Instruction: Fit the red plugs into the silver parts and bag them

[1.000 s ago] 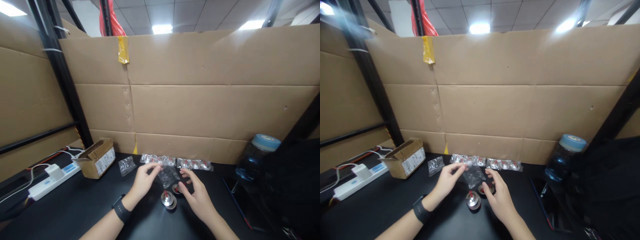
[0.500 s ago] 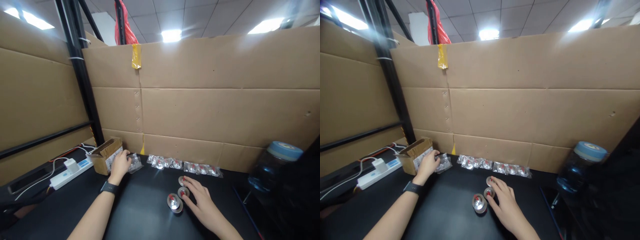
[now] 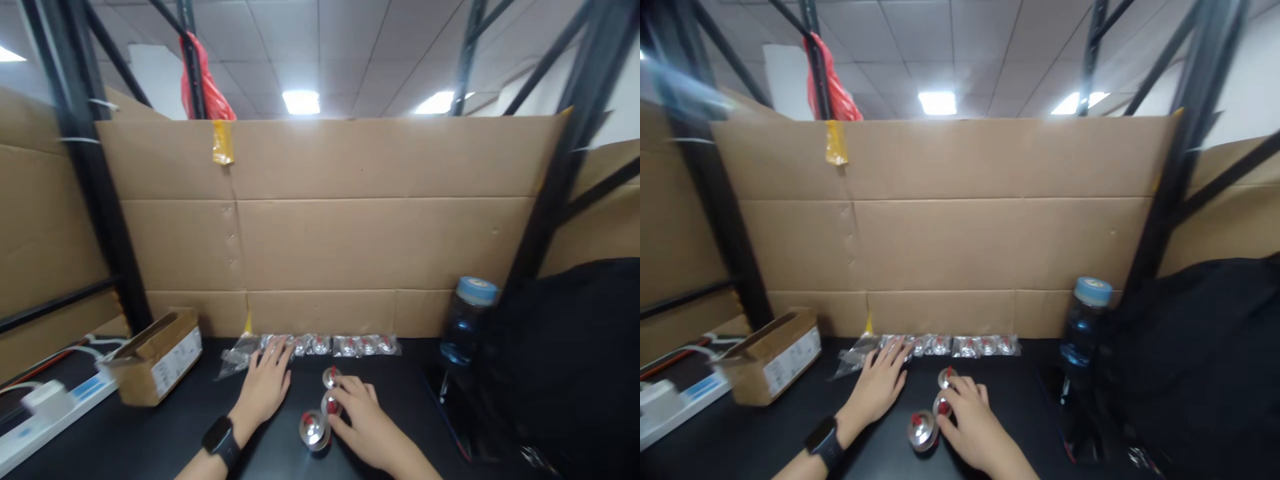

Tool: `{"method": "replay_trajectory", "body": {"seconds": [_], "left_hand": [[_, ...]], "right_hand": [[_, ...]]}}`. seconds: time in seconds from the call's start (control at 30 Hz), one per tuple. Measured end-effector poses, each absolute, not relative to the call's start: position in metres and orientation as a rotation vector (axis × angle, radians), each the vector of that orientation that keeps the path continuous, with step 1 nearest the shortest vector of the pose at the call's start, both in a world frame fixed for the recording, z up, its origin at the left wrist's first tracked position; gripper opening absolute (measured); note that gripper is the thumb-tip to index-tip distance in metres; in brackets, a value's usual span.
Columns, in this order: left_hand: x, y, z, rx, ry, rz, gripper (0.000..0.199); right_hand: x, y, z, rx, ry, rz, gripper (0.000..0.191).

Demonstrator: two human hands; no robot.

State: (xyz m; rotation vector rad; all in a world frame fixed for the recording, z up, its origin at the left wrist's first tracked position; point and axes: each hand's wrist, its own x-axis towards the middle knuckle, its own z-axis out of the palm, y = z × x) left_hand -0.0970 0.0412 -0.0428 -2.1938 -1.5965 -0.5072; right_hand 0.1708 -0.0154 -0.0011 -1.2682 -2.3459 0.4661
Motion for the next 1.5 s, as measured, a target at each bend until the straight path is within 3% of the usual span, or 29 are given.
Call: {"method": "replay_trajectory", "body": {"seconds": [0.33,0.53,0.77,0.9,1.03,1.17,1.3,1.4,1.5], "left_hand": [[-0.108,0.06,-0.059,-2.228,-1.703,-0.368,0.048],[-0.124,0.059,-0.047,-2.169,-1.678,-0.562,0.036],[-0.088,0.022,0.011,-2.41,-1.681,-1.045,0.038],[-0.036,0.0,0.019,-2.636,-1.693,-1.215,0.041],[-0.016,-0.007,-0.005,-2.686,-1.825,-1.355,0.044],[-0.024,-0.005,-0.022,-2.65,-1.869,-1.631,0.048],[-0.036,0.0,-0.014,-2.637,-1.807,-1.899,0.048],[-0.04,0.002,-0.009,-2.516,-1.848,-1.767,0.044],[-0.04,0.0,-0.009,-2.518,-1.745,-1.531,0.04]], "right_hand": [[0.178,-0.006,-0.018,-1.231,-2.25,0.548,0.019],[0.181,-0.001,-0.015,-1.21,-2.247,0.548,0.028],[0.173,0.008,-0.022,-1.065,-1.995,0.635,0.061],[0.168,0.015,-0.033,-0.948,-1.732,0.826,0.079],[0.169,0.015,-0.034,-0.897,-1.728,0.824,0.061],[0.17,0.008,-0.026,-0.834,-1.72,1.007,0.062],[0.172,0.004,-0.018,-0.847,-1.741,1.045,0.04],[0.174,0.003,-0.016,-0.922,-1.833,1.001,0.036],[0.173,0.003,-0.018,-0.986,-1.959,0.855,0.049]]}}
